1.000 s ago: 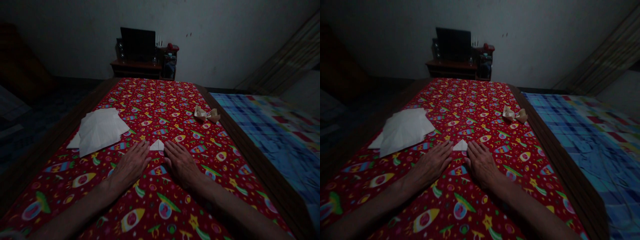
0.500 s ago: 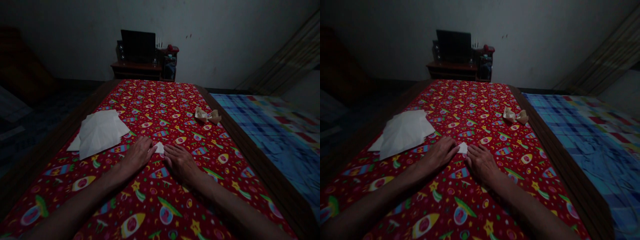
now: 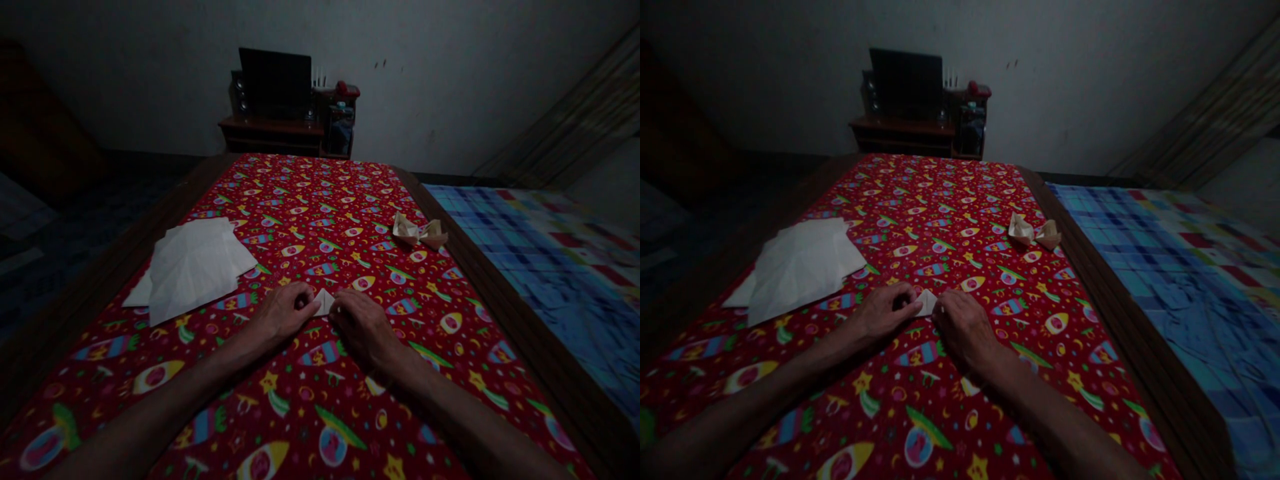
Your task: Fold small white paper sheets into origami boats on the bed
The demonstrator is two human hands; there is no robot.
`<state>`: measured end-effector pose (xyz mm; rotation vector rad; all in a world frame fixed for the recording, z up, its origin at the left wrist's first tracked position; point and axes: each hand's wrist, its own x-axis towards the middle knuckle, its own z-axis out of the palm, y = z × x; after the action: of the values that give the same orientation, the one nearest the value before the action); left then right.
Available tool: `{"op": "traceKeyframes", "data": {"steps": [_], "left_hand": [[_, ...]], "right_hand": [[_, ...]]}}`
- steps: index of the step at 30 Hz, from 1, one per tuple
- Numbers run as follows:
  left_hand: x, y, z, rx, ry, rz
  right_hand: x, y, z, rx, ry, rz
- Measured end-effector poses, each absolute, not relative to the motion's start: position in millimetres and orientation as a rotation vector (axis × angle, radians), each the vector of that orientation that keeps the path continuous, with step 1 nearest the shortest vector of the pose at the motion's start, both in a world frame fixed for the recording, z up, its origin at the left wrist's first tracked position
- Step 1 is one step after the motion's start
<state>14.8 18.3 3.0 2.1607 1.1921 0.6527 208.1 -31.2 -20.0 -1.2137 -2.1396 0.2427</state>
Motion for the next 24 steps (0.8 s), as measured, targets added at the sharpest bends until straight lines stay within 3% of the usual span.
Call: {"op": "traceKeyframes", "data": {"steps": [7,12,24], "left_hand": [[19,11,6,1.741,0.966,0.713],[25,5,0,1.522,0.766,0.752],[28,6,0,1.822,1.01,0.707]], "right_hand": [[212,-28,-17,-1.343,-1.664,0.734],[208,-26,-19,-1.267,-1.505,0.869],[199,-37,-11,-1.12,-2.1,0.359]]}}
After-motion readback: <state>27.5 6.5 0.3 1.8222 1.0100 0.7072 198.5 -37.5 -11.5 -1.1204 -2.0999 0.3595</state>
